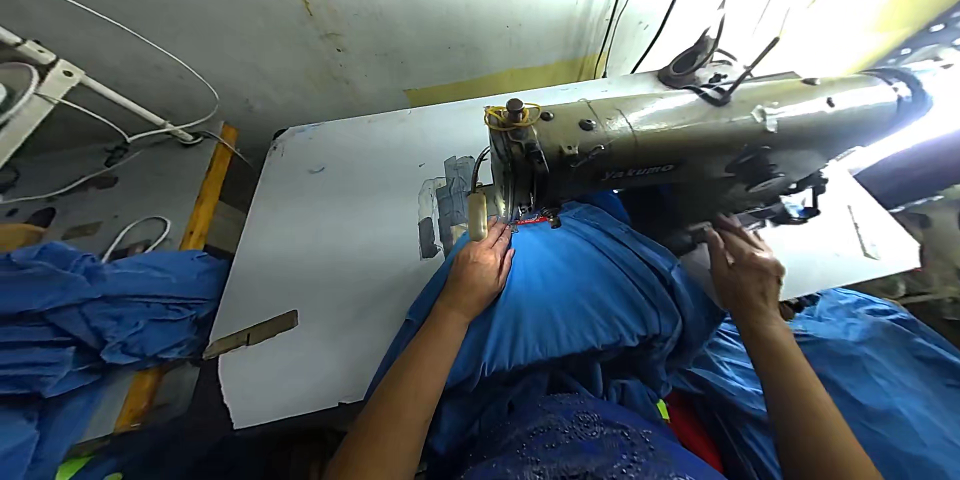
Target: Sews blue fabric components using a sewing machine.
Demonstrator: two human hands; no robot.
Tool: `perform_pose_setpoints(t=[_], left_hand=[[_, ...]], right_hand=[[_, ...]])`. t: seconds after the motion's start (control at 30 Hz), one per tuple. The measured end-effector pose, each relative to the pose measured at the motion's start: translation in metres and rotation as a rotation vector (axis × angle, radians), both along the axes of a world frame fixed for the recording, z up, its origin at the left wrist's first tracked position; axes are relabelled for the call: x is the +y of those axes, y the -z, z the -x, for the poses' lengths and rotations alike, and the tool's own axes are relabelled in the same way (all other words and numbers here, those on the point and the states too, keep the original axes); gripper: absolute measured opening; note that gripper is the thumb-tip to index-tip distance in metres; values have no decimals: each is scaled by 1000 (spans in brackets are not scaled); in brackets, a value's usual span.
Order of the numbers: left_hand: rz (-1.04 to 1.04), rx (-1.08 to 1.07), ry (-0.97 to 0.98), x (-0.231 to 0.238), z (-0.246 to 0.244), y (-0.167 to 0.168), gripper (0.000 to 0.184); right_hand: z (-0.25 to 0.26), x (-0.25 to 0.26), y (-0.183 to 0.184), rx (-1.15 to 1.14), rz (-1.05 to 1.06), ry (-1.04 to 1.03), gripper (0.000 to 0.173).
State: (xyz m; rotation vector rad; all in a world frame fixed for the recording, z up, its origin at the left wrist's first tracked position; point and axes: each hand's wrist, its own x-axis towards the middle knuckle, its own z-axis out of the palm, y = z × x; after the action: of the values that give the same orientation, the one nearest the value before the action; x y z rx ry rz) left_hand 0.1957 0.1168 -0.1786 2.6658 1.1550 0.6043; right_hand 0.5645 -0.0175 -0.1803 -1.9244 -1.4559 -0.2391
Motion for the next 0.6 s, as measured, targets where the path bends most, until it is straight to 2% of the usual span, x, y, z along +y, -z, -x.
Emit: perform_pose_setpoints(t=[0.5,0.57,0.6], left_hand=[[-115,-80,71,-14,2,0,30],[-117,-84,74,-15,2,-1,29],[-117,-83,73,-15,2,-1,29]], right_hand=[[-1,-2,14,-94,-76,-14,36],[0,-3,14,-123,-116,2,40],[1,-4,13,-118,-126,14,48]])
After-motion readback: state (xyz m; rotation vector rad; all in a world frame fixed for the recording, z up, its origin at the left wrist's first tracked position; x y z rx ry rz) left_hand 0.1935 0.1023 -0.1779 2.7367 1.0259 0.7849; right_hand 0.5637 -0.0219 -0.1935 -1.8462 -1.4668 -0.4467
